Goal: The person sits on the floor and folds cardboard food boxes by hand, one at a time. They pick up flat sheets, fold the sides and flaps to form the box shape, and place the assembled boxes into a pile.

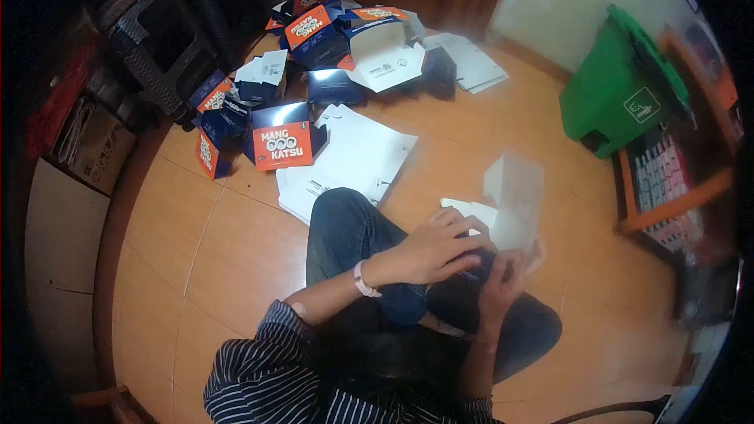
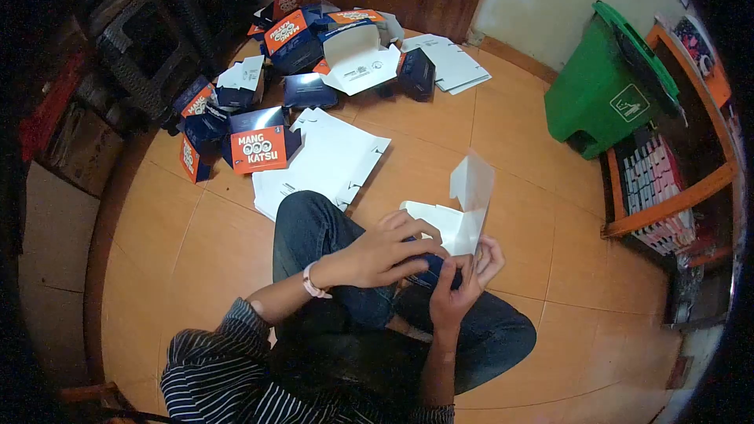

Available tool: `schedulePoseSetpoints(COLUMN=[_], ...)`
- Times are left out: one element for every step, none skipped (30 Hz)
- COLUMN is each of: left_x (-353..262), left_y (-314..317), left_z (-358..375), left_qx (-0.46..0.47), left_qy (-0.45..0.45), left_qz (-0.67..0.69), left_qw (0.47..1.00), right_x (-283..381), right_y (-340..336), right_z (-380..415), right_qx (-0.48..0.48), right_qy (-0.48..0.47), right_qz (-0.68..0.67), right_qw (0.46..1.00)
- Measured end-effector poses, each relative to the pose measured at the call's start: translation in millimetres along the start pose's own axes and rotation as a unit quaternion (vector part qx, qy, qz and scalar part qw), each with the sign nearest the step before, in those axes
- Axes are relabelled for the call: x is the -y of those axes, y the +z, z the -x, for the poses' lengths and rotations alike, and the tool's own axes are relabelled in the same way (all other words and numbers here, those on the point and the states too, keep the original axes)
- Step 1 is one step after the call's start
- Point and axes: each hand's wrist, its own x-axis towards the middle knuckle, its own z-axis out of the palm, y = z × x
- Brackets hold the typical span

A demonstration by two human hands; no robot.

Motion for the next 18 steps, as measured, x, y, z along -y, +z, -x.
schedulePoseSetpoints(left_x=[1.5,4.5,12.9,22.8,39.2,66.0,94.4,118.6,136.0,159.3,185.1,215.9,246.1,307.0,310.5,277.3,297.3,303.9], left_y=[-7.7,-14.6,-20.8,-31.0,-42.3,-54.7,-70.4,-75.1,-82.0,-80.8,-61.8,-37.9,-14.0,14.2,50.7,51.8,61.4,61.8], left_z=[-1.1,-1.8,-3.5,-13.6,-24.3,-36.7,-54.5,-69.0,-81.1,-89.5,-88.3,-84.2,-69.4,-70.8,-33.7,-29.1,-12.0,-1.3], left_qx=[0.015,0.03,0.03,0.03,-0.034,-0.077,-0.182,-0.255,-0.319,-0.326,-0.263,-0.197,-0.078,0.308,0.126,0.016,0.11,0.117], left_qy=[0.029,0.057,0.069,0.068,0.06,0.035,0.077,-0.058,-0.106,-0.156,-0.239,-0.319,-0.371,-0.394,-0.494,-0.574,-0.557,-0.538], left_qz=[0.008,0.018,-0.033,-0.08,-0.161,-0.223,-0.294,-0.365,-0.412,-0.426,-0.421,-0.411,-0.378,-0.4,-0.317,-0.222,-0.244,-0.235], left_qw=[0.999,0.998,0.997,0.994,0.984,0.971,0.935,0.894,0.847,0.829,0.835,0.831,0.845,0.769,0.8,0.788,0.786,0.801], right_x=[-4.7,-11.8,-15.3,-9.0,2.1,7.8,0.4,-2.6,-4.6,-7.1,-9.6,-11.8,-12.9,-12.5,-12.4,-14.1,-19.1,-25.7], right_y=[1.2,0.8,0.6,2.7,7.8,10.3,10.1,10.9,12.1,12.8,13.0,13.2,12.0,9.8,6.5,1.2,-5.4,-13.3], right_z=[-1.8,-4.1,-6.3,-9.0,-13.4,-15.0,-10.7,-6.1,-2.3,-0.8,1.4,3.6,6.0,7.8,8.4,9.1,9.7,11.5], right_qx=[-0.002,0.014,0.029,0.028,0.073,0.117,0.146,0.146,0.144,0.142,0.142,0.127,0.113,0.112,0.129,0.145,0.142,0.136], right_qy=[0.002,0.004,0.006,0.01,-0.075,-0.158,-0.16,-0.156,-0.118,-0.085,-0.088,-0.06,-0.032,-0.039,-0.023,-0.005,-0.012,-0.001], right_qz=[0.001,0.031,0.063,0.067,0.139,0.208,0.207,0.207,0.179,0.152,0.153,0.147,0.141,0.142,0.145,0.149,0.153,0.157], right_qw=[1.0,0.999,0.998,0.997,0.985,0.958,0.954,0.955,0.966,0.974,0.974,0.979,0.983,0.983,0.981,0.978,0.978,0.978])
